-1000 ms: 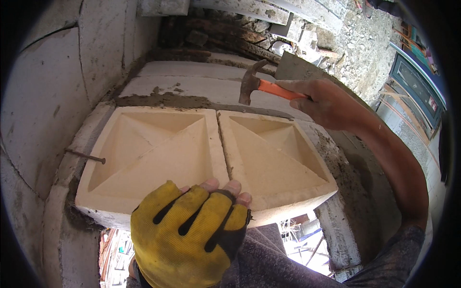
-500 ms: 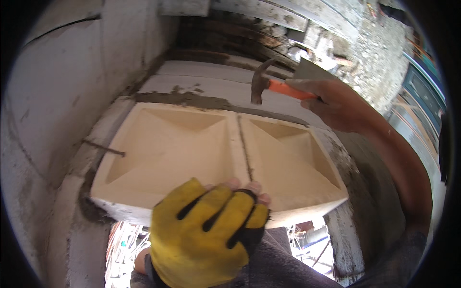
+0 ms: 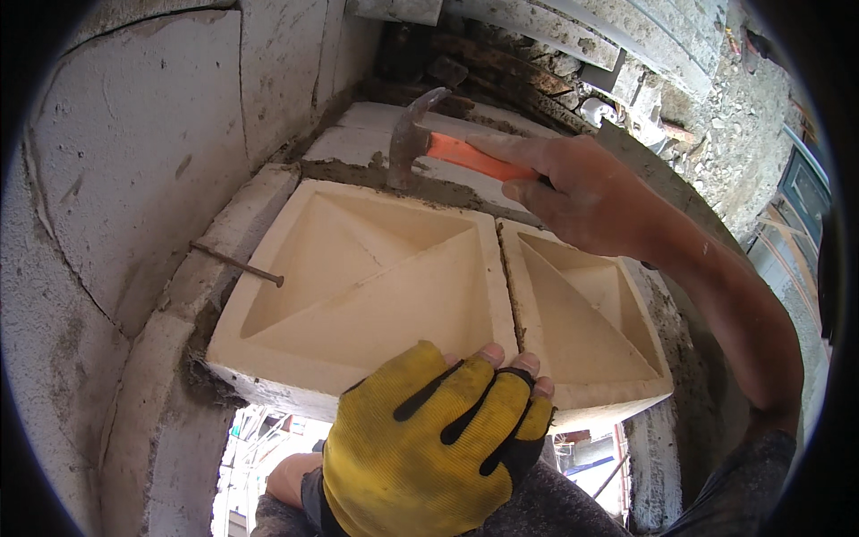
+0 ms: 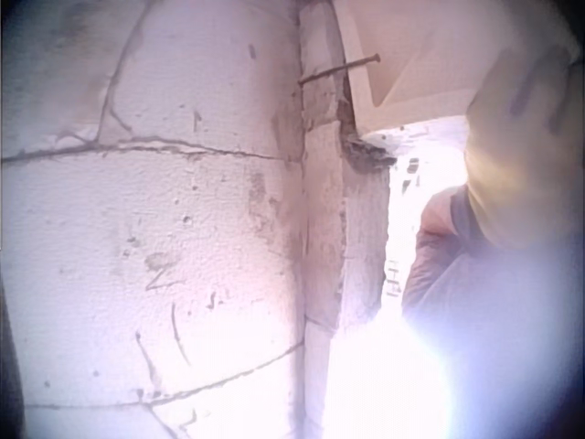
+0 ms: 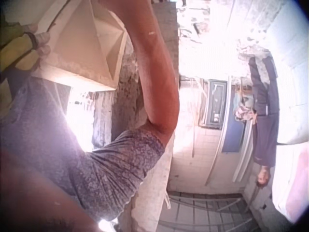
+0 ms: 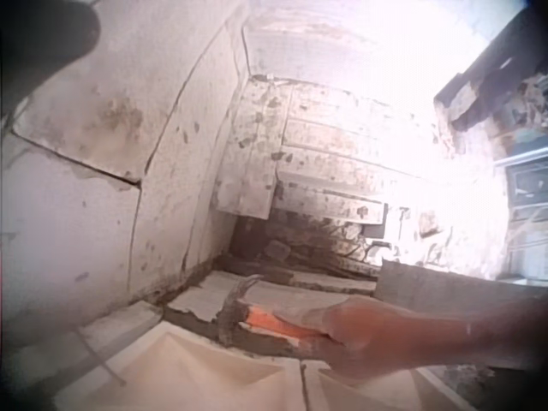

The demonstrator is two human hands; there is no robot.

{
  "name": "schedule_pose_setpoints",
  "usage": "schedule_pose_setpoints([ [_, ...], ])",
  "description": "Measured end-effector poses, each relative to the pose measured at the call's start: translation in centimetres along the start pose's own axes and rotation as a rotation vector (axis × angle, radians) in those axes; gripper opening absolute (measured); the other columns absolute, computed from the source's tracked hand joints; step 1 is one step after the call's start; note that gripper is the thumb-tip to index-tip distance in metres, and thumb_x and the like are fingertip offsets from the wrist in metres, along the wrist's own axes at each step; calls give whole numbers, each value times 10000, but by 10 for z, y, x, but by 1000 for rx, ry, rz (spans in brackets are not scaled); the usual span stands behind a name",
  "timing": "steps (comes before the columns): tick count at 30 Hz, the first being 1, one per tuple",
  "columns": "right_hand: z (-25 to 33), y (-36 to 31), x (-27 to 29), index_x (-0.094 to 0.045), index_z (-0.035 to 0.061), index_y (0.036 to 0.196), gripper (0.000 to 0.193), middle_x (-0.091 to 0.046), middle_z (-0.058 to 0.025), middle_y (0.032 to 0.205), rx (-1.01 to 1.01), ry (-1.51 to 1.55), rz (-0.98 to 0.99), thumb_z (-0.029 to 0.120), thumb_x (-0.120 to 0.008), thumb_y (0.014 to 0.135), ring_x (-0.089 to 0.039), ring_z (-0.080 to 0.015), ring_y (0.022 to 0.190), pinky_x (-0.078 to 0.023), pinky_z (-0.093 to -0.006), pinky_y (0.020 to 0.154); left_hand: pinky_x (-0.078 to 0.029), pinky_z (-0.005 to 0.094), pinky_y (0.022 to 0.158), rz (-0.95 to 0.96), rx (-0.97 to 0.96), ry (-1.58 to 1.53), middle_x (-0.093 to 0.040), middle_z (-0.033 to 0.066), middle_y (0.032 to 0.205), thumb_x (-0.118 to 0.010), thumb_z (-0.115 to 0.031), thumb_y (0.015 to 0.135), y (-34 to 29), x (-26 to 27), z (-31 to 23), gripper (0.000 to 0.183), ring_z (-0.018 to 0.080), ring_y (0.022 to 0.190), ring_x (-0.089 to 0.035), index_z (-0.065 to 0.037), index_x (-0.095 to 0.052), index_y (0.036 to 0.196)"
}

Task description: The person installs decorative ceramic tiles onto a concrete wall using a hammer to tap them into place. They repeatedly check the alignment and level of the tiles using a spirit level and a tape measure, making adjustments as needed. The person also uses a hammer to drive nails into the wall to secure the tiles.

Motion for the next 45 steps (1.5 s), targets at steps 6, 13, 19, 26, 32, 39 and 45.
schedule_pose_setpoints([
  [6, -4, 4, 0, -498, 62, 1407, 468, -633, -175, 775, 93, -25, -76, 81, -561, 944, -582, -210, 616, -479, -344, 634, -505, 289, 694, 426, 207, -26, -731, -42, 931, -694, -172, 693, 23, 25, -12, 141, 122, 847, -686, -181, -699, 834],
  [13, 2, -3, -3, -504, 64, 1380, 469, -659, -184, 1052, 90, -200, -106, 82, -598, 922, -679, -323, 862, -537, -389, 722, -504, 286, 721, 405, 241, -20, -725, -68, 941, -682, -183, 685, 21, 25, -13, 163, 113, 878, -678, -200, -701, 846],
  [19, -29, -7, -20, -522, 116, 1294, 363, -670, -130, 1059, 361, -342, -261, 164, -589, 941, -671, -338, 828, -533, -422, 696, -513, 314, 684, 45, 73, -47, -690, -22, 915, -720, -172, 666, -4, 3, -2, 162, 157, 843, -676, -150, -709, 826],
  [26, -45, -8, -29, -528, 69, 1229, 345, -655, -164, 1060, 107, -278, -18, 75, -607, 893, -668, -372, 861, -543, -442, 691, -491, 288, 742, 470, 291, -83, -719, -85, 931, -645, -217, 686, 18, 27, -13, 207, 108, 892, -673, -221, -708, 883],
  [32, -42, -9, -34, -518, 114, 1248, 303, -661, -142, 1016, 257, -352, -123, 172, -568, 954, -662, -352, 801, -526, -434, 673, -481, 303, 766, 447, 217, -5, -714, -103, 967, -612, -257, 686, 10, 23, -14, 302, 104, 916, -669, -235, -701, 974],
  [39, -43, -10, -37, -530, 51, 1218, 315, -655, -177, 1057, 249, -209, -162, 96, -590, 912, -660, -377, 870, -534, -454, 734, -480, 314, 778, 542, 247, -29, -709, -110, 1017, -582, -309, 715, 11, 28, -14, 311, 93, 952, -659, -252, -692, 1000],
  [45, -50, -5, -35, -522, 35, 1220, 331, -654, -180, 1058, 202, -251, -73, 70, -605, 902, -664, -389, 849, -542, -441, 706, -498, 320, 766, 483, 229, -85, -708, -68, 991, -613, -249, 733, 8, 23, -10, 254, 118, 936, -668, -206, -691, 971],
])
Point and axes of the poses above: each hand's wrist, its own y-axis towards the middle knuckle, its own x-axis out of the back of the hand, z = x × y, the point moved 1 cm from there along y, towards the middle knuckle
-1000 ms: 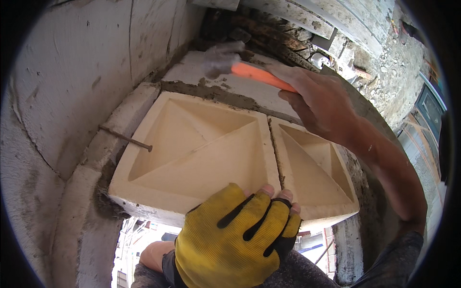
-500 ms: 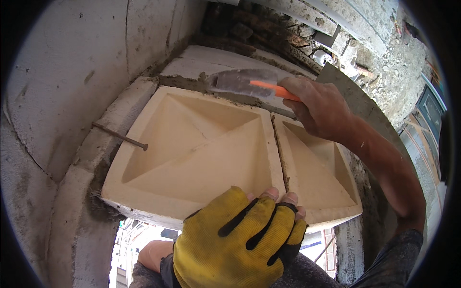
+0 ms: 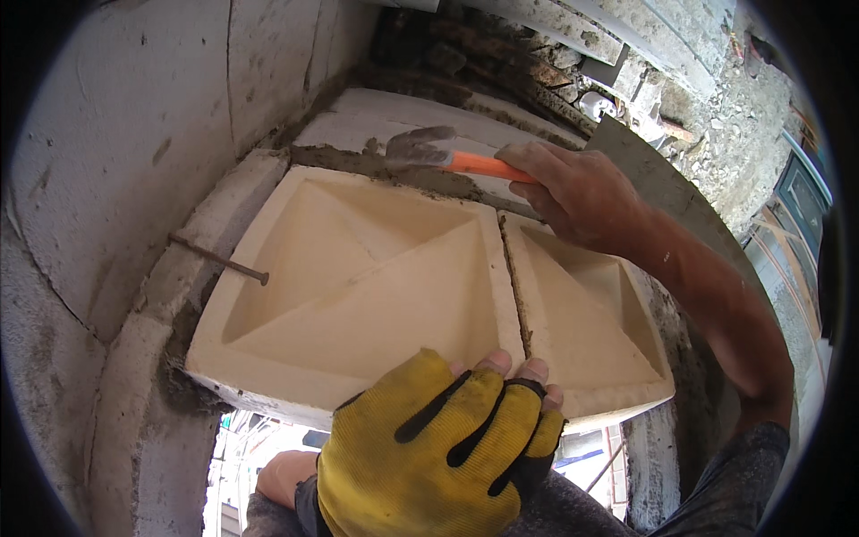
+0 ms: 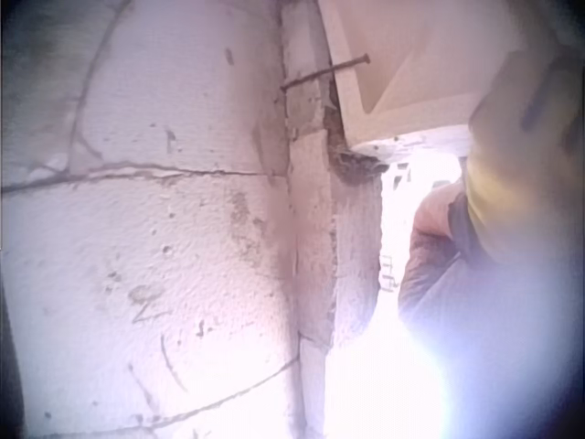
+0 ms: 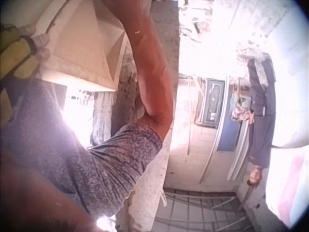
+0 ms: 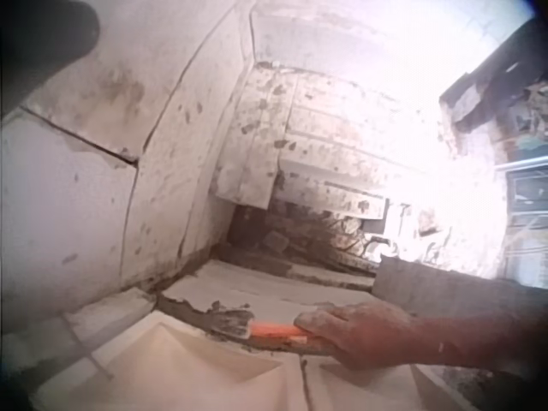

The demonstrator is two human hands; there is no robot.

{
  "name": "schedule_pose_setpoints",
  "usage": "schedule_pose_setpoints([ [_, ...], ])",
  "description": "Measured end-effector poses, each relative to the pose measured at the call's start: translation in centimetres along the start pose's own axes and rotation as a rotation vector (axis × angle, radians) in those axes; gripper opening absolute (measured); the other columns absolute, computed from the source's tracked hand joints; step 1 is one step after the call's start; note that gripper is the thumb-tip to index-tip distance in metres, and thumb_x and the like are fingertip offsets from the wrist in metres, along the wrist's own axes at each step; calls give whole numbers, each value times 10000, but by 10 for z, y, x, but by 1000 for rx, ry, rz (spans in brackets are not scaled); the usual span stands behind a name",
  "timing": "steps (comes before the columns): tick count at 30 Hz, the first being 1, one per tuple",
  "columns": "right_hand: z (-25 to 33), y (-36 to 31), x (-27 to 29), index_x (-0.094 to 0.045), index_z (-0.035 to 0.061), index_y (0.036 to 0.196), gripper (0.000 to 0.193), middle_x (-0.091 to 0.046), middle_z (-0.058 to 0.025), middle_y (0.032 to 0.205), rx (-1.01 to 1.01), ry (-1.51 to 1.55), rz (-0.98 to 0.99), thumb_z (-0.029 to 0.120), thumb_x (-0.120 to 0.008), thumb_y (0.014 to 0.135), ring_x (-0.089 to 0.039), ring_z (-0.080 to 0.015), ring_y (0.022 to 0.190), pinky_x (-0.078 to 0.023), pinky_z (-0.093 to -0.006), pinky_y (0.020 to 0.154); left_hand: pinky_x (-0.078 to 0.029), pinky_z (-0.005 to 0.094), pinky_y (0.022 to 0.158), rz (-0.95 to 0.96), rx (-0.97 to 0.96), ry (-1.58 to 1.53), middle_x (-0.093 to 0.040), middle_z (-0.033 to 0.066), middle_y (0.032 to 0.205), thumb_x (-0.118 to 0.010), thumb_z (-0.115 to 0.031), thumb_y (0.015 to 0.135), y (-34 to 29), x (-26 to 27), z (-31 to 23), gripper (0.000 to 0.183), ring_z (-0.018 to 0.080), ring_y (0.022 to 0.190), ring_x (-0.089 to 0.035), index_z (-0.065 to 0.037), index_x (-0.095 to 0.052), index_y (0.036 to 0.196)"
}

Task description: The person installs decorative ceramic tiles onto a concrete wall using a hammer to tap them into place. They repeatedly check the alignment and level of the tiles using a spirit level and a tape measure, making adjustments as needed. The person also uses a hammer to drive nails into the wall to secure the tiles.

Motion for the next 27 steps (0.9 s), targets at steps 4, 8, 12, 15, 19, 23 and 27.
schedule_pose_setpoints([
  [4, 1, -4, 0, -529, 85, 1240, 321, -660, -166, 1043, 52, 41, -144, 121, -585, 927, -665, -374, 837, -533, -447, 689, -504, 321, 760, -40, 1, -11, -715, -60, 990, -630, -231, 736, 0, -2, -2, 240, 116, 936, -668, -206, -695, 966],
  [8, 4, 2, -2, -536, 109, 1243, 301, -662, -156, 1047, -8, -50, 18, 164, -571, 949, -668, -361, 846, -532, -446, 687, -495, 315, 768, -29, 10, 37, -724, -98, 1015, -621, -284, 733, -8, -8, -1, 277, 95, 957, -663, -250, -702, 996],
  [12, 4, -1, -3, -541, 110, 1237, 291, -666, -145, 1054, 72, 3, -122, 185, -565, 957, -670, -353, 844, -536, -439, 692, -491, 316, 795, -28, -7, 55, -724, -104, 1030, -613, -304, 759, -4, -6, 0, 267, 92, 950, -669, -261, -699, 1008],
  [15, 3, -2, -4, -544, 113, 1239, 292, -669, -134, 1068, 98, 19, -160, 202, -559, 962, -671, -352, 854, -542, -433, 706, -485, 315, 812, 24, 43, 13, -722, -110, 1033, -610, -302, 768, -1, 2, -4, 260, 85, 947, -669, -270, -698, 1011],
  [19, 3, 0, 0, -552, 119, 1234, 285, -670, -119, 1078, 13, -46, -36, 195, -560, 959, -676, -345, 870, -549, -430, 722, -482, 311, 820, 19, 30, 38, -721, -117, 1029, -611, -298, 769, -3, -2, -3, 257, 80, 957, -665, -273, -695, 1011],
  [23, 4, -2, -3, -552, 132, 1240, 295, -670, -111, 1069, 121, -22, -269, 174, -564, 948, -678, -337, 881, -549, -430, 723, -487, 308, 808, 4, 30, 41, -724, -111, 1028, -609, -294, 778, -4, -3, -3, 247, 82, 953, -670, -273, -693, 1009],
  [27, 10, 5, 4, -535, 75, 1240, 348, -663, -160, 1107, -11, -114, 42, 88, -610, 900, -670, -348, 912, -546, -433, 720, -494, 305, 787, -8, 28, 50, -728, -100, 1026, -607, -282, 788, -4, -4, -2, 232, 86, 936, -678, -272, -693, 1004],
])
Point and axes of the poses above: each hand's wrist, its own y-axis towards the middle knuckle, its own x-axis out of the back of the hand, z = x × y, the point moved 1 cm from there along y, towards the middle knuckle
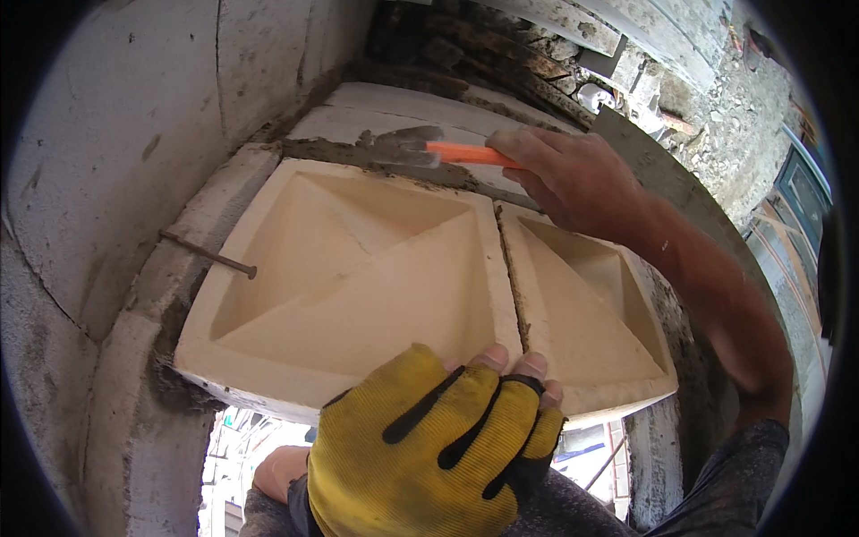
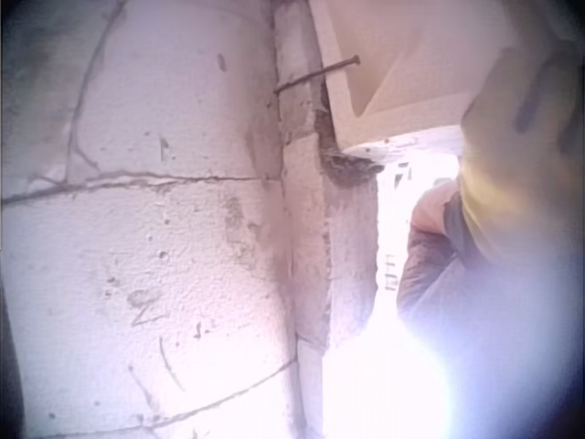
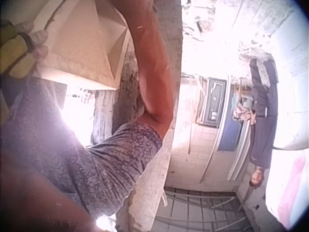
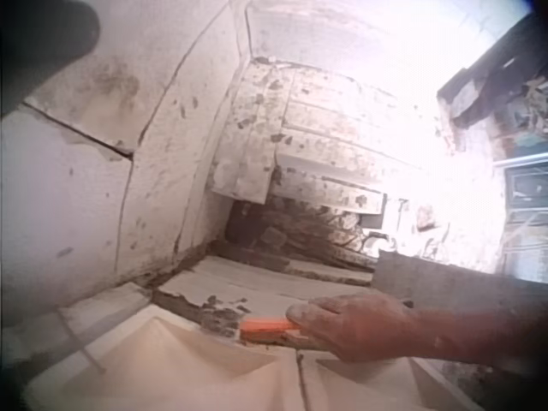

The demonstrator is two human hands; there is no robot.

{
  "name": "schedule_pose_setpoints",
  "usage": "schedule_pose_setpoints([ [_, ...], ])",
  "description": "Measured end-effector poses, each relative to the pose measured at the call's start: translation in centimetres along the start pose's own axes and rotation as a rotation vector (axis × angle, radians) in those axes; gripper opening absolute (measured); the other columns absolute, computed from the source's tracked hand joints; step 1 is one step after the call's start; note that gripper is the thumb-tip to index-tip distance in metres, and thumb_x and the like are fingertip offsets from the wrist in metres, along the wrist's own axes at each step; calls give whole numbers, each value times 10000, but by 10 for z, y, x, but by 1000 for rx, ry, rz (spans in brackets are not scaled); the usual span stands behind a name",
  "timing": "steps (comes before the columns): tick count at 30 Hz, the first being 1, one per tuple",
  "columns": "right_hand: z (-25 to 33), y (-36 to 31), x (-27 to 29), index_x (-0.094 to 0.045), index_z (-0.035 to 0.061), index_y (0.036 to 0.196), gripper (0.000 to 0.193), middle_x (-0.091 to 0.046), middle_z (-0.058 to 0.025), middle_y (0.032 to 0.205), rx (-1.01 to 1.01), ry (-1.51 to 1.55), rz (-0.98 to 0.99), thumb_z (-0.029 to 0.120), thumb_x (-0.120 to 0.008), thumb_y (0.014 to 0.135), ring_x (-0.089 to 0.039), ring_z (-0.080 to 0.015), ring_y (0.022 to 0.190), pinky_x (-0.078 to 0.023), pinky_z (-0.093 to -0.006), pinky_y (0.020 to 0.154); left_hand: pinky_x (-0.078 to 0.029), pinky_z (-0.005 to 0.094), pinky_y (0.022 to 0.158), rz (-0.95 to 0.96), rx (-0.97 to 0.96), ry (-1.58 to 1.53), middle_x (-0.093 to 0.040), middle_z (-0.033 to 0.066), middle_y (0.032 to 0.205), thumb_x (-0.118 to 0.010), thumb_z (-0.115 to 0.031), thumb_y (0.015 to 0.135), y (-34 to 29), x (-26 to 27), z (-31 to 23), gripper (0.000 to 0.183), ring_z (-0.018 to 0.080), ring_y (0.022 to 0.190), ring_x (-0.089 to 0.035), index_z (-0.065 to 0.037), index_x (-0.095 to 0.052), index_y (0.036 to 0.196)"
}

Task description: The person installs decorative ceramic tiles onto a concrete wall using a hammer to tap them into place. They repeatedly check the alignment and level of the tiles using a spirit level and a tape measure, making adjustments as needed. The person also uses a hammer to drive nails into the wall to secure the tiles.

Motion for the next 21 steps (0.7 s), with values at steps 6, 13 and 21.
schedule_pose_setpoints([
  [6, -7, -7, -6, -535, 69, 1242, 342, -659, -162, 1079, 89, 40, -133, 80, -598, 907, -673, -350, 866, -542, -428, 681, -499, 304, 762, 0, -32, 16, -732, -92, 1020, -605, -262, 795, 0, -3, 2, 218, 89, 912, -684, -271, -695, 994],
  [13, -8, -6, -5, -530, 73, 1252, 354, -655, -151, 1074, -7, 129, -55, 88, -593, 904, -663, -349, 883, -538, -438, 721, -501, 305, 754, -23, -20, -11, -733, -90, 1017, -606, -253, 795, -1, -3, 2, 212, 89, 903, -685, -270, -697, 985],
  [21, -7, -3, -6, -559, 124, 1234, 281, -664, -114, 1060, 30, 53, -74, 183, -549, 960, -670, -343, 864, -542, -444, 712, -497, 311, 723, -43, -64, 19, -734, -93, 954, -624, -235, 777, 2, 1, 2, 169, 98, 870, -686, -252, -702, 927],
])
Point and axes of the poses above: each hand's wrist, its own y-axis towards the middle knuckle, its own x-axis out of the back of the hand, z = x × y, the point moved 1 cm from there along y, towards the middle knuckle
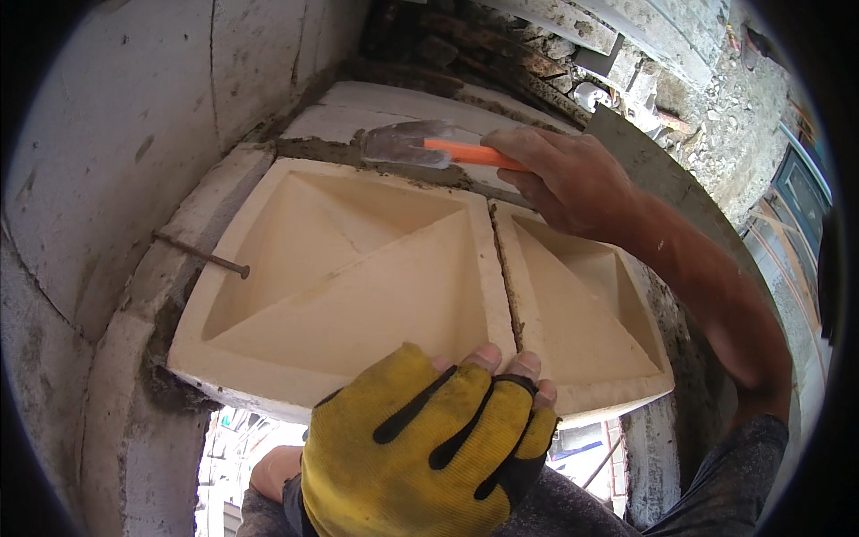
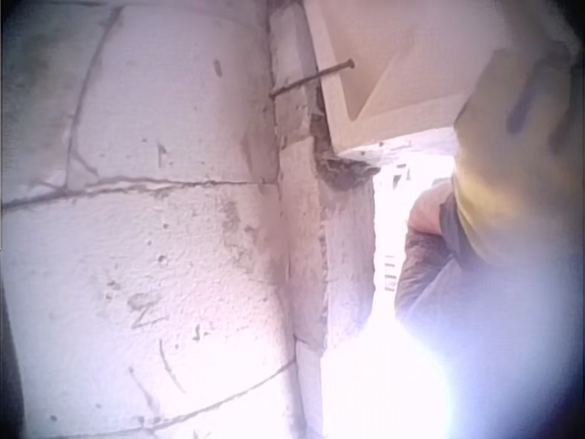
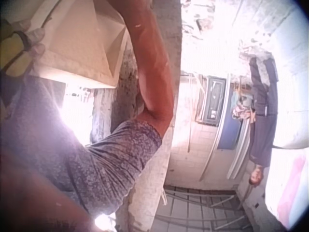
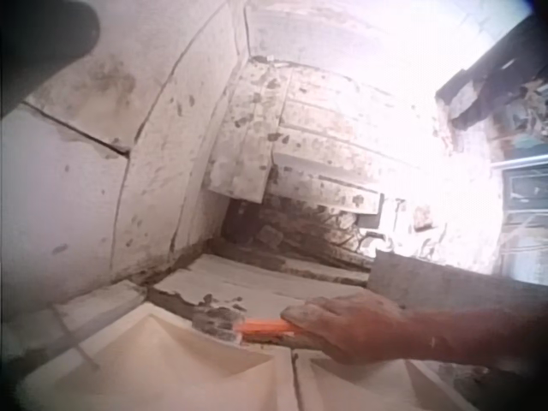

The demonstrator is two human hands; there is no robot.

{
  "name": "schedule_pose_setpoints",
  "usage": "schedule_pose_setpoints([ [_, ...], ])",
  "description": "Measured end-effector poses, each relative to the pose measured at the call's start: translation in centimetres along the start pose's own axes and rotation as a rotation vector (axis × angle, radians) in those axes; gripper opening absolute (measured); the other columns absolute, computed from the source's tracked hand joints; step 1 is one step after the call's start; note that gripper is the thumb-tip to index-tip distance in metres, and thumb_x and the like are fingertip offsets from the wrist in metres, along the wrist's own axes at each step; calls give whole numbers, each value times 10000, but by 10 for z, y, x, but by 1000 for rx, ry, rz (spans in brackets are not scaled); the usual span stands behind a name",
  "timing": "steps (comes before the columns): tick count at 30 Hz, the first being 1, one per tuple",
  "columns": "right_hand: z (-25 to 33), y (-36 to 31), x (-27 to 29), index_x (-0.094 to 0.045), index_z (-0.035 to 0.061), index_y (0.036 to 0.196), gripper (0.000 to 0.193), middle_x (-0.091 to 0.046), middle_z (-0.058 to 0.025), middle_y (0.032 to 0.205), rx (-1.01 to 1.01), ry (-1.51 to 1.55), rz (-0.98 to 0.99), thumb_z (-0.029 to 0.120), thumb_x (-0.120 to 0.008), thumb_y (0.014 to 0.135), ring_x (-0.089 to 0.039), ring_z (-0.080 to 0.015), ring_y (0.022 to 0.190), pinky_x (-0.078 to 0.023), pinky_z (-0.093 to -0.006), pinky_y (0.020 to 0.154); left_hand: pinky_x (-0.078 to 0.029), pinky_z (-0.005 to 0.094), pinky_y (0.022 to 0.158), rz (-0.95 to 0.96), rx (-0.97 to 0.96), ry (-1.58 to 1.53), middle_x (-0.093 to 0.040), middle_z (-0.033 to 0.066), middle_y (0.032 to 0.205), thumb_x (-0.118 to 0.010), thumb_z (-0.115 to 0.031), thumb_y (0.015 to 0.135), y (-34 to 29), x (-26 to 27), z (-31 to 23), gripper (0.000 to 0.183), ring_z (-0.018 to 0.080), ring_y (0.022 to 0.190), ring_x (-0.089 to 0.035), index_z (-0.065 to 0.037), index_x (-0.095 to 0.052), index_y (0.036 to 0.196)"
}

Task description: The person installs decorative ceramic tiles onto a concrete wall using a hammer to tap them into place. They repeatedly check the alignment and level of the tiles using a spirit level and a tape measure, making adjustments as needed. The person also uses a hammer to drive nails into the wall to secure the tiles.

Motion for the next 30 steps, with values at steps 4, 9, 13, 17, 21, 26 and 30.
schedule_pose_setpoints([
  [4, -6, -5, 6, -566, 113, 1230, 292, -656, -122, 1027, -26, 30, -48, 166, -570, 943, -661, -340, 868, -535, -440, 708, -511, 343, 773, 9, -35, 2, -707, -18, 1006, -642, -215, 736, -4, -3, 0, 287, 149, 915, -680, -154, -683, 1014],
  [9, -20, -63, 68, -566, 73, 1109, 242, -623, -139, 906, -31, 9, -133, 131, -627, 882, -631, -373, 799, -481, -436, 642, -498, 341, 726, -140, -58, 0, -720, -13, 957, -718, -181, 709, 0, -10, -2, 210, 159, 854, -689, -152, -677, 913],
  [13, -32, -109, 89, -537, 68, 1014, 182, -619, -156, 845, -201, -101, 182, 158, -637, 891, -628, -381, 761, -472, -445, 621, -484, 334, 671, -233, -34, 17, -741, -35, 893, -785, -157, 693, 2, -12, -4, 147, 155, 798, -701, -181, -681, 795],
  [17, -43, -123, 60, -527, 64, 995, 202, -614, -170, 801, -255, -99, 250, 206, -640, 905, -625, -386, 721, -467, -458, 609, -499, 350, 685, -163, -16, 30, -742, -32, 889, -805, -149, 683, 5, -7, -7, 190, 174, 823, -712, -182, -693, 833],
  [21, -39, -118, 54, -526, 67, 1002, 219, -617, -172, 768, -378, -13, 232, 251, -620, 929, -626, -391, 706, -471, -472, 614, -506, 362, 706, -112, 5, 20, -741, -31, 880, -791, -153, 697, 3, -9, -7, 206, 169, 824, -714, -190, -694, 875],
  [26, -50, -118, 31, -519, 63, 1013, 229, -622, -184, 748, -202, -59, 172, 258, -610, 938, -628, -406, 690, -478, -487, 613, -503, 375, 740, -86, 28, 19, -742, -38, 900, -768, -203, 737, -2, -11, -7, 172, 171, 846, -713, -199, -694, 891],
  [30, -42, -122, 29, -519, 62, 1015, 231, -621, -188, 755, -280, 8, 117, 263, -601, 938, -627, -419, 696, -481, -494, 616, -501, 382, 752, -66, 38, 17, -742, -43, 904, -763, -216, 757, -2, -10, -6, 148, 173, 855, -711, -208, -694, 888],
])
Point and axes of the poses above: each hand's wrist, its own y-axis towards the middle knuckle, its own x-axis out of the back of the hand, z = x × y, the point moved 1 cm from there along y, towards the middle knuckle
